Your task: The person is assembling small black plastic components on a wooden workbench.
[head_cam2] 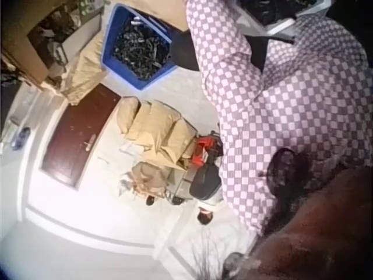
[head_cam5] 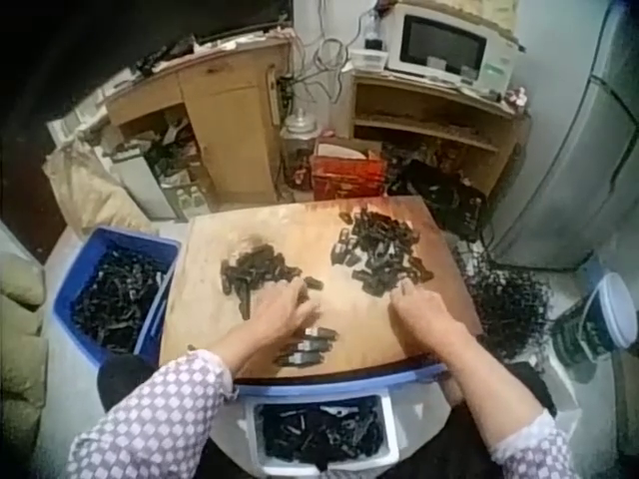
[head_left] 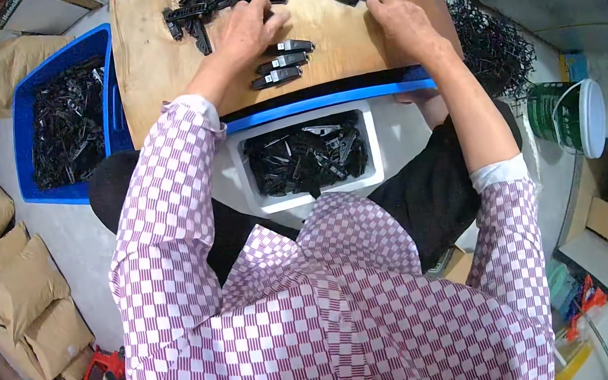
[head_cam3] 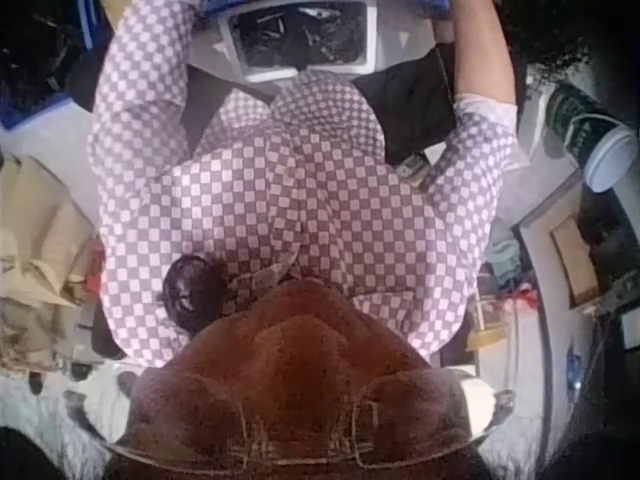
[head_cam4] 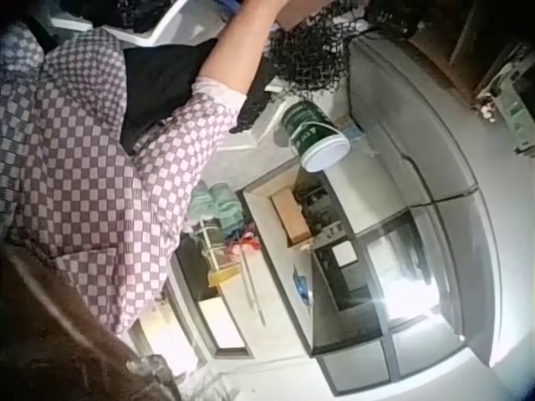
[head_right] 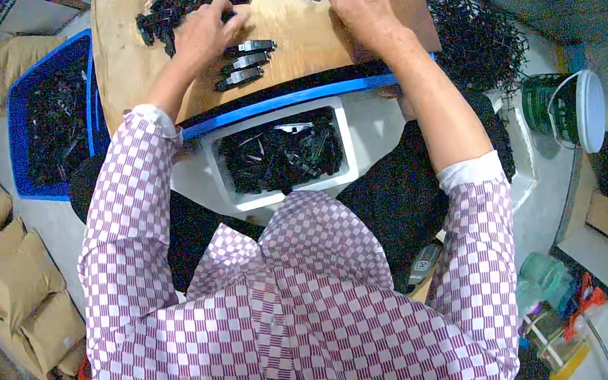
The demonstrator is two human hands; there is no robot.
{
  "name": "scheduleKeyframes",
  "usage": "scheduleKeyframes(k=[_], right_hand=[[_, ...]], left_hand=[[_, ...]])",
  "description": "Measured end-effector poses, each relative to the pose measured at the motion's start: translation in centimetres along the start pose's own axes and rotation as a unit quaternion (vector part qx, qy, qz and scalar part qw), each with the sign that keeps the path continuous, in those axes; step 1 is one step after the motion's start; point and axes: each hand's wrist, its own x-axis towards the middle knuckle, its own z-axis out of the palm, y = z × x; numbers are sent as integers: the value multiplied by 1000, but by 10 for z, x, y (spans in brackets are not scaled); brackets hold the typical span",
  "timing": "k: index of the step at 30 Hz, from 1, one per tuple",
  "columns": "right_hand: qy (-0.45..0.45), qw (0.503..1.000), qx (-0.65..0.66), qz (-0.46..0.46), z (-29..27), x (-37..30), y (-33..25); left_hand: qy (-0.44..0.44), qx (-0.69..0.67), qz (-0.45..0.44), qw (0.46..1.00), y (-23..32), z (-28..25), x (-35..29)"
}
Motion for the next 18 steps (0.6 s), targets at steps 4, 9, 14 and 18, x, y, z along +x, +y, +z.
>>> scheduleKeyframes(k=[4,9,14,18], right_hand=[[-12,998,68,6,-3,1,-7],[42,997,71,-11,0,-5,-9],[83,993,81,-37,14,0,-7],[145,880,445,87,19,10,-43]], left_hand=[[-33,50,20,998,-5,0,-14],[1,-4,81,997,-12,-4,-37],[-60,-22,54,996,-11,-9,-38],[-26,-32,49,998,-16,-1,-40]])
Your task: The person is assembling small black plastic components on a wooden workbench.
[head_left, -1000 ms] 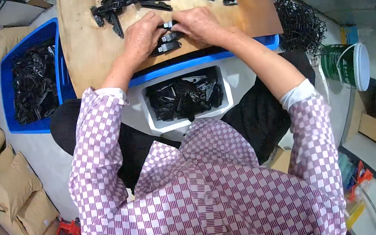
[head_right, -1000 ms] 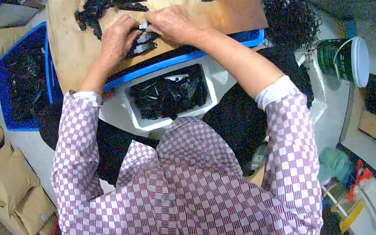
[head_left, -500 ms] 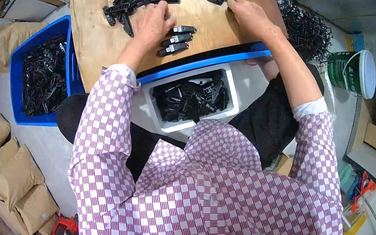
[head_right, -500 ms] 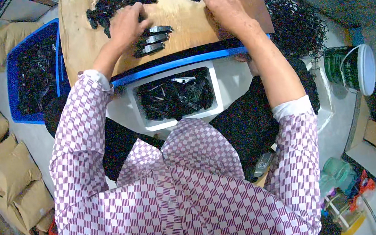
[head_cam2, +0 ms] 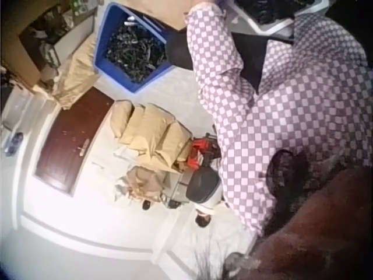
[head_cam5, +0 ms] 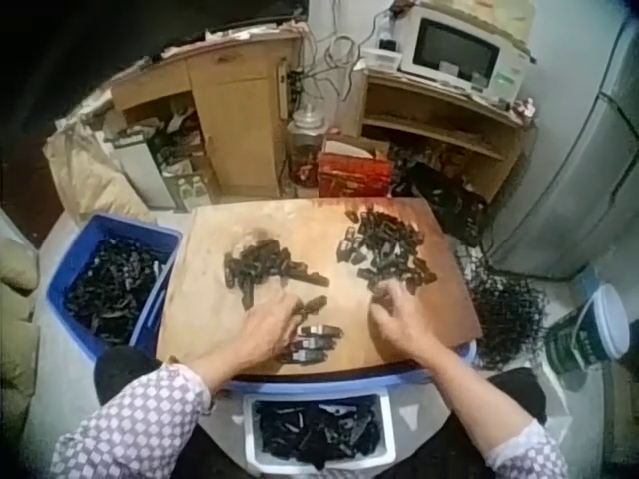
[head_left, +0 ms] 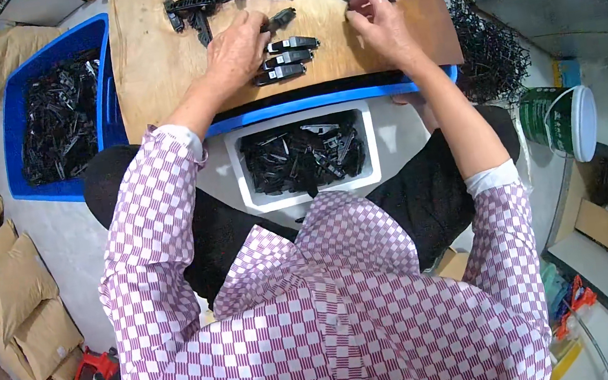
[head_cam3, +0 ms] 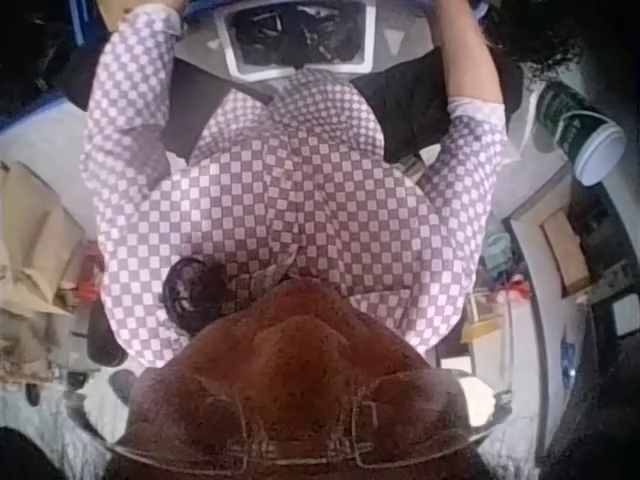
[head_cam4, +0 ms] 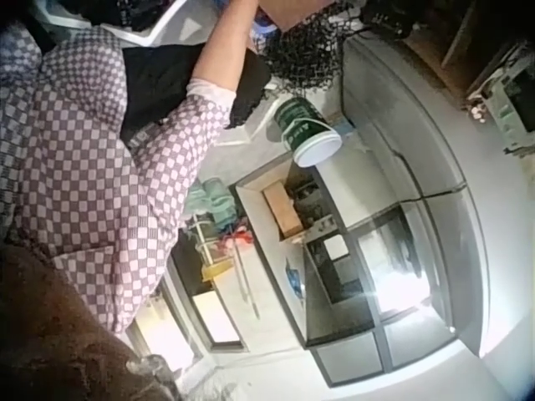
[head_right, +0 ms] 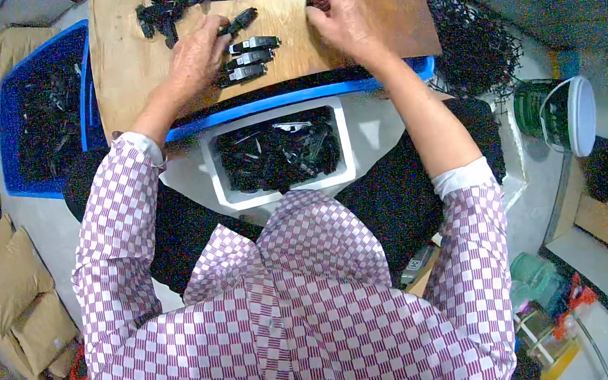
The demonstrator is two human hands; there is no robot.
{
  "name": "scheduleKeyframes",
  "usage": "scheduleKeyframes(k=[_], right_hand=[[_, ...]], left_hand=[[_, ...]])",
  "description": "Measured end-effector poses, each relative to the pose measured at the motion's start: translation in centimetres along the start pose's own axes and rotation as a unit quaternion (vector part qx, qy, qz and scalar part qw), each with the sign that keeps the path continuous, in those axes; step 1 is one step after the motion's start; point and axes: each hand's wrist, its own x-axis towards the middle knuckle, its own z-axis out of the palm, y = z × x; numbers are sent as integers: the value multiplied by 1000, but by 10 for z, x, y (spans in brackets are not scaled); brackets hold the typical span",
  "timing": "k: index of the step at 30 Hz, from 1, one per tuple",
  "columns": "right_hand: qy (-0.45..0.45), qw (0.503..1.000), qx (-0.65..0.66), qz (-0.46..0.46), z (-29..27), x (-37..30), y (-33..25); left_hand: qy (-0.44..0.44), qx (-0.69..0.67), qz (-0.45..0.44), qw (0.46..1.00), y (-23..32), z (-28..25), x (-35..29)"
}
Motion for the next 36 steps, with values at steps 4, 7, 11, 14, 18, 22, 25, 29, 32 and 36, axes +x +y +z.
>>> scheduleKeyframes(k=[4,7,11,14,18,22,25,29,32,36], right_hand=[[-16,996,-40,-75,0,-3,1],[-84,980,-141,-112,-22,-5,2],[-135,930,-300,-165,-32,-9,-12],[-146,900,-369,-180,-36,-6,-18],[-151,904,-359,-175,-24,3,-25],[-170,926,-298,-155,-7,15,-35],[-215,914,-305,-157,-1,18,-39],[-238,914,-303,-132,0,20,-36],[-227,934,-241,-137,9,17,-31],[-190,940,-239,-154,30,17,-34]], left_hand=[[16,9,14,1000,2,3,1],[13,12,35,999,6,3,6],[5,7,65,998,9,3,8],[-2,0,72,997,11,5,13],[20,-26,51,998,9,5,17],[-10,-36,74,997,8,6,23],[-6,-49,74,996,6,6,24],[-22,-70,76,994,8,5,24],[-24,-70,82,994,5,5,25],[-21,-69,86,994,4,5,27]])
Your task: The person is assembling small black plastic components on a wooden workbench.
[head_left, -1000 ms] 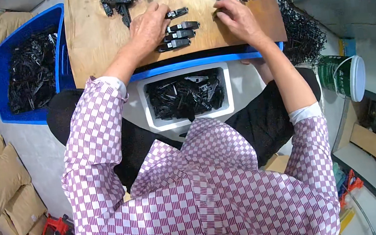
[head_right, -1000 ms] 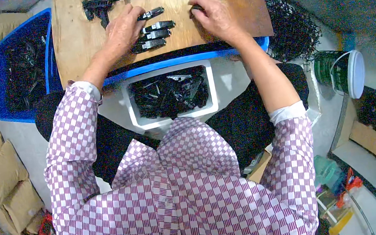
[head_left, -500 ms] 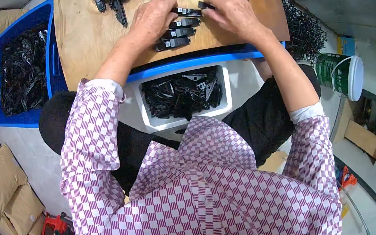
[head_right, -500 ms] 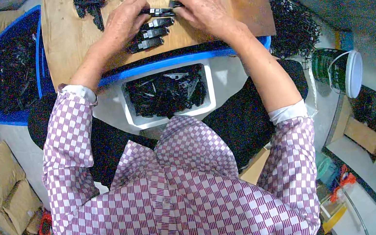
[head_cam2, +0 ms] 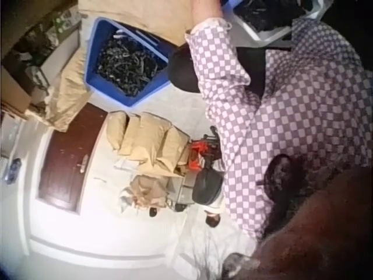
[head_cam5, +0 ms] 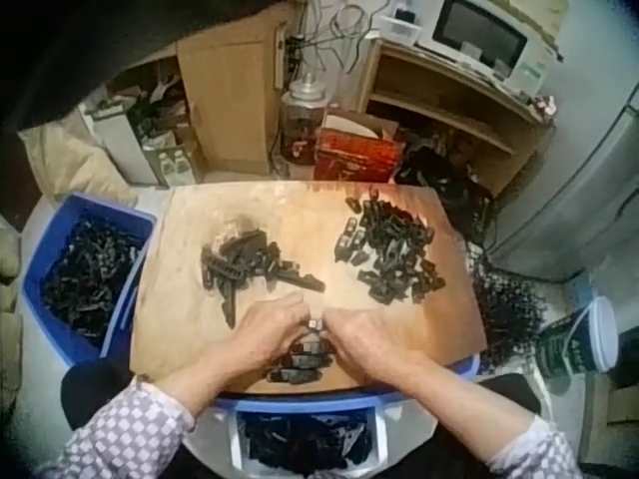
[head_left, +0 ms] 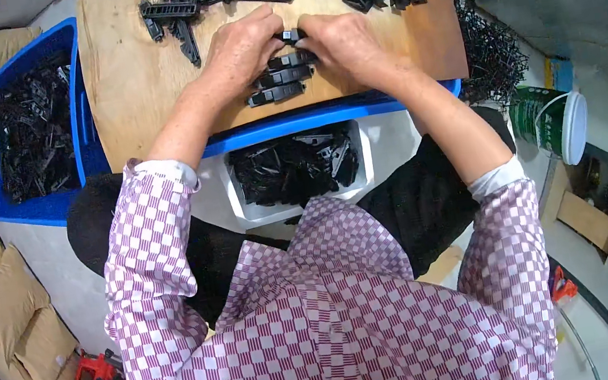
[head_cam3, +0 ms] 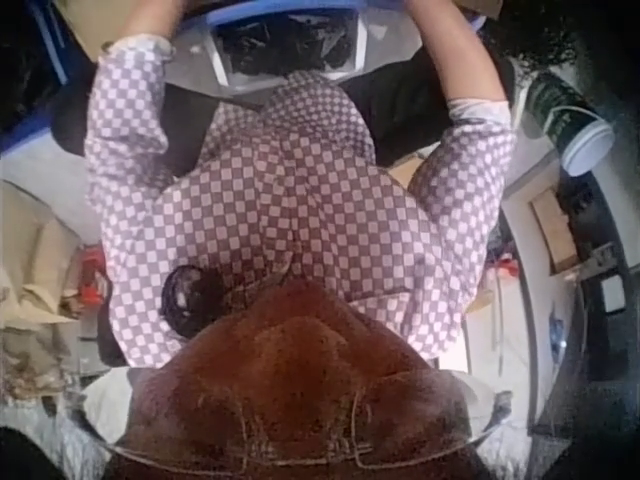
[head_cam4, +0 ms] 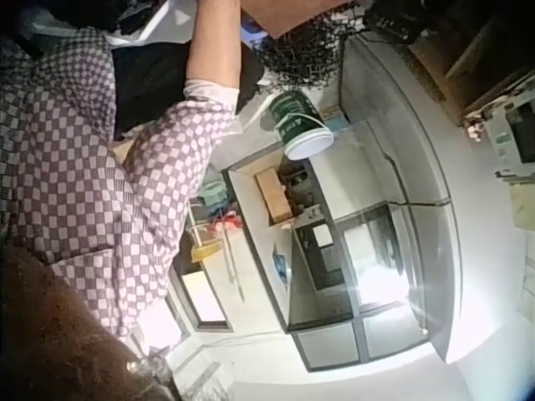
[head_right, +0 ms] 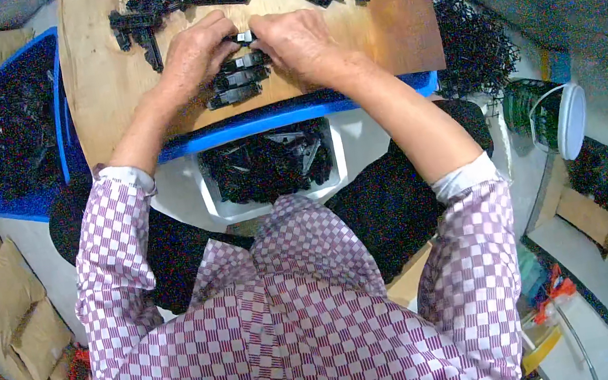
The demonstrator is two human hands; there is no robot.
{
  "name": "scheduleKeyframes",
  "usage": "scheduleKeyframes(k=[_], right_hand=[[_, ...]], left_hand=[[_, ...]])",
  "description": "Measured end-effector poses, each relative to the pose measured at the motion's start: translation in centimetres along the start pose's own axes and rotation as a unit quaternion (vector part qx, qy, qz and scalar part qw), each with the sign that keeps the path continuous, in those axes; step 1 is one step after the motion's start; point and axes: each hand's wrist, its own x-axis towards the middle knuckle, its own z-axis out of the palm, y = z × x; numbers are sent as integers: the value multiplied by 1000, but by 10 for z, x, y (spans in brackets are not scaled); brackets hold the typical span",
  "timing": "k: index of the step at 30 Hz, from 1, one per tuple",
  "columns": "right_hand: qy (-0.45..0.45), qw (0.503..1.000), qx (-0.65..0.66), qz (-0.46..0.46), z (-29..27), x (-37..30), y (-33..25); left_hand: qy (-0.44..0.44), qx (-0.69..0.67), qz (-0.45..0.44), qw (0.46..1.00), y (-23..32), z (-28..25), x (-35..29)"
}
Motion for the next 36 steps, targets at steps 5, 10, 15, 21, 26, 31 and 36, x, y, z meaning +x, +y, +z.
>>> scheduleKeyframes(k=[5,10,15,21,26,31,36], right_hand=[[-51,999,10,-10,-22,13,21],[102,973,-208,0,-22,22,63],[77,959,-273,-12,-16,22,64],[100,991,-84,2,-18,23,38],[3,993,5,116,-6,15,32],[-9,989,16,146,-10,11,34],[18,993,-117,26,-16,9,36]], left_hand=[[1,-60,-23,998,2,-6,1],[93,78,-20,992,0,-8,31],[82,256,27,963,1,-4,35],[51,252,26,966,11,4,15],[16,221,36,975,17,7,4],[70,182,97,976,17,3,-8],[60,137,-31,988,12,-9,-16]])
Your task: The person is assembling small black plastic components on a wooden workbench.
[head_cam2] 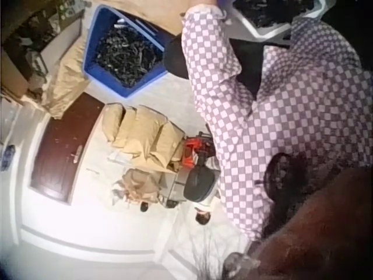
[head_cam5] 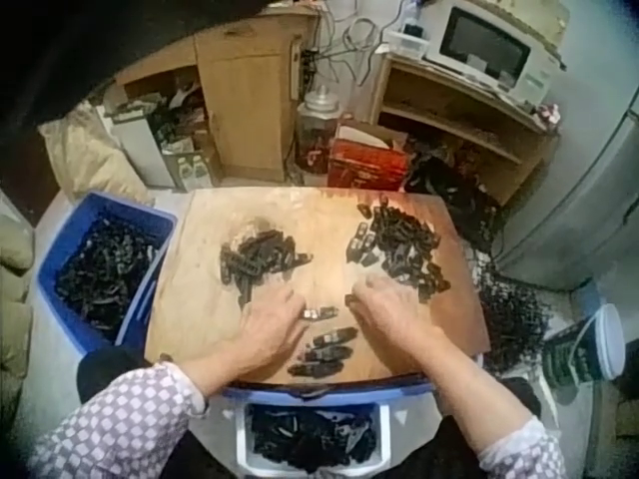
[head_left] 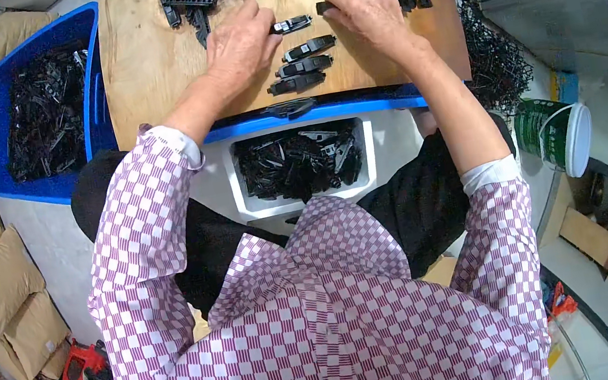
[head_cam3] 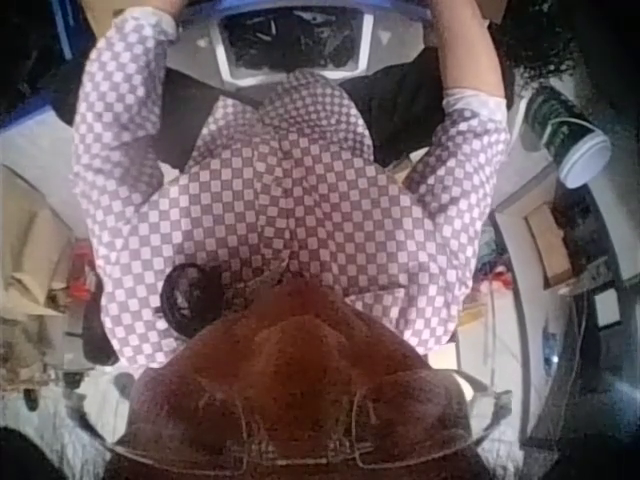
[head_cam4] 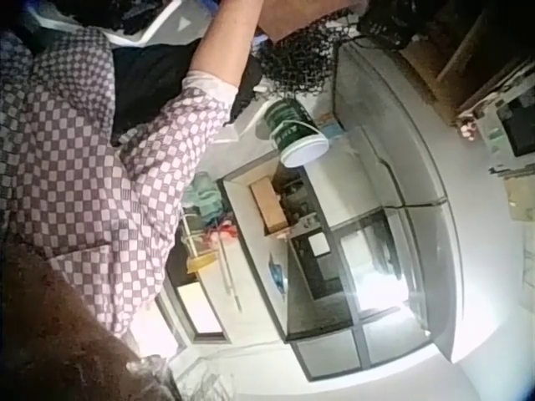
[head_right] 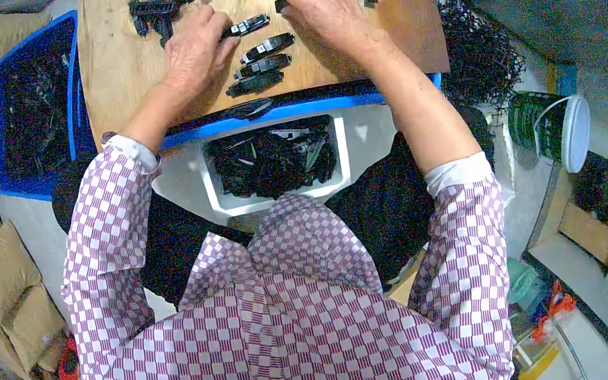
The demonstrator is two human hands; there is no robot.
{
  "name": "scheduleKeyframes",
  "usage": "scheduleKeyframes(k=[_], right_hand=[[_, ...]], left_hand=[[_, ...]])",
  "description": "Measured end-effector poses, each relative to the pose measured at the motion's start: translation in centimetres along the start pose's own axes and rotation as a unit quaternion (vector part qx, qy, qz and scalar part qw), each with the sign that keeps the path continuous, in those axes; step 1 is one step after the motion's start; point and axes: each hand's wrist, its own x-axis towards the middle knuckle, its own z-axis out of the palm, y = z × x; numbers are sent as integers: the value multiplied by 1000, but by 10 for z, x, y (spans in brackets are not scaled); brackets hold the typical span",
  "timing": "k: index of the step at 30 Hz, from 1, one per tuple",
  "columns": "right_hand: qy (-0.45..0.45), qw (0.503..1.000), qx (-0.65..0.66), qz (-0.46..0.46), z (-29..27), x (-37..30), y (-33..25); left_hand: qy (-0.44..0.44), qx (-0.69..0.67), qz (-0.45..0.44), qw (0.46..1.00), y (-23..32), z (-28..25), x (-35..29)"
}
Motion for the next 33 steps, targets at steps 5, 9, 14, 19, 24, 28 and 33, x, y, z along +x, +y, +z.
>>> scheduleKeyframes(k=[5,9,14,19,24,28,33], right_hand=[[59,997,2,-58,-3,6,1],[40,992,104,-55,-7,7,-7],[-45,991,111,-65,-10,4,-13],[-63,990,103,-75,-6,7,-19],[15,988,116,-104,18,12,-32],[20,988,101,-112,2,10,-35],[-28,989,132,-65,-8,-4,-45]], left_hand=[[-20,-24,-8,999,-5,1,3],[-33,-56,-11,998,-9,4,6],[-28,-75,-18,997,-12,9,4],[-50,-93,-15,994,-12,7,3],[-33,-109,10,993,-12,8,10],[-71,-61,9,996,-26,11,11],[41,-76,6,996,2,9,-17]])
